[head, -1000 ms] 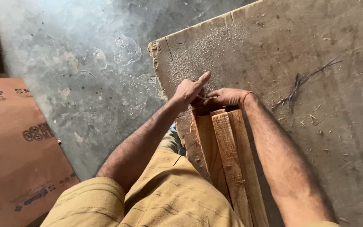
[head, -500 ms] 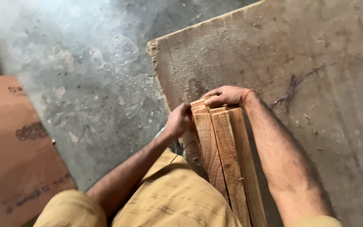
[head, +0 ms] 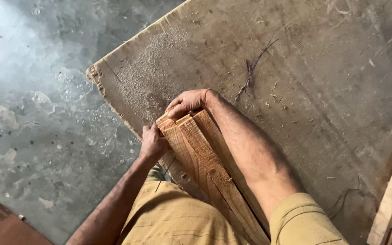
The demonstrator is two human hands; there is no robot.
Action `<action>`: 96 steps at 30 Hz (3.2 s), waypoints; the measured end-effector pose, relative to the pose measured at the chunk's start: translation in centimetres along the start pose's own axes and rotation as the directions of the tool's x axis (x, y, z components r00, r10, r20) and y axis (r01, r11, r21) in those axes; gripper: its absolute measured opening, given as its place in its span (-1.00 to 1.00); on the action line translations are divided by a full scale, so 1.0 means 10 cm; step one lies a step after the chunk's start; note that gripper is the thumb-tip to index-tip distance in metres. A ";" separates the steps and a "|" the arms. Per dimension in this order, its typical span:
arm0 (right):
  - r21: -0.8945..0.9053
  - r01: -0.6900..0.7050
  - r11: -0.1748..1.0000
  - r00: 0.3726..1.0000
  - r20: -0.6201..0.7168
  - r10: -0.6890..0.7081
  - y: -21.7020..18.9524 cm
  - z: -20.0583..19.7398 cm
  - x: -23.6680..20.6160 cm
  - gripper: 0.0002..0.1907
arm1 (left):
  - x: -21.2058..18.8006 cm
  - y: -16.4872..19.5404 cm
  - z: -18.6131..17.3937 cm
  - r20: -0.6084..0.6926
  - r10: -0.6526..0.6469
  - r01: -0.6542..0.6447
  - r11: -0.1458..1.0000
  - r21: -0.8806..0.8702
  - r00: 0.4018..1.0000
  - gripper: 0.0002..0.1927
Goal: The person gathers wooden strips from a workbench and aligns them into a neat pile. They then tie the bundle together with wire at multiple points along its length, lift the tied bundle, and place it onto a larger stack of wood strips.
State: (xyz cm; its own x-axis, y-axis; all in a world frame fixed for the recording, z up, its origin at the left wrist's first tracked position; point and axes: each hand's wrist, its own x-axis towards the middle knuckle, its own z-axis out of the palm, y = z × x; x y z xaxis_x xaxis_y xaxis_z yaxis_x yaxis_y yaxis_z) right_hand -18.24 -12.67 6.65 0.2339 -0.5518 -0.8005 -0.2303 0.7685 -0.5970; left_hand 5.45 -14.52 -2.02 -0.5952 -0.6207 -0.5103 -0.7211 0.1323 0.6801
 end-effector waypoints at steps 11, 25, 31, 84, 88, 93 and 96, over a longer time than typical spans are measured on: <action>0.128 0.115 0.985 0.990 0.063 -0.124 0.11 -0.03 -0.07 -0.33 | -0.02 0.21 0.01 0.282 -0.202 0.332 0.294 -0.896 0.938 -0.36; 0.043 0.114 0.993 0.993 -0.047 -0.112 0.24 0.00 -0.11 -0.38 | 0.16 0.26 -0.07 0.617 0.259 0.631 0.034 -0.775 0.743 -0.12; 0.070 0.107 0.992 0.994 -0.044 -0.104 0.20 -0.02 -0.15 -0.34 | 0.29 0.17 0.00 0.660 0.157 0.661 0.052 -0.748 0.735 -0.18; -0.497 -0.044 0.866 0.550 -0.736 -0.395 2.29 0.46 -0.75 -0.79 | 0.18 0.44 0.02 0.549 0.310 0.509 0.206 -0.836 0.776 -0.25; -0.391 0.201 0.898 0.630 -0.650 -0.425 2.31 0.77 -0.65 -0.85 | 0.24 0.37 0.04 0.568 0.357 0.557 0.143 -0.818 0.742 -0.24; 0.159 0.356 0.921 0.536 -0.842 -0.062 2.41 0.89 -0.89 -0.74 | 0.33 0.27 0.12 0.562 0.376 0.564 0.116 -0.818 0.737 -0.26; -0.003 0.322 0.947 0.451 -0.878 -0.157 2.46 1.01 -0.97 -0.73 | 0.36 0.25 0.14 0.565 0.349 0.566 0.111 -0.817 0.747 -0.26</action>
State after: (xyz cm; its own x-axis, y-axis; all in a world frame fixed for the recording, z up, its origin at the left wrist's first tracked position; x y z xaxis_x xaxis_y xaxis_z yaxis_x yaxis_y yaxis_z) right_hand -16.63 14.82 0.24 -0.6881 -0.6540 -0.3142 -0.1458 0.5488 -0.8231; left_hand 0.96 -15.35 -2.91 -0.8968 0.0191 -0.4420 -0.1273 -0.9680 0.2163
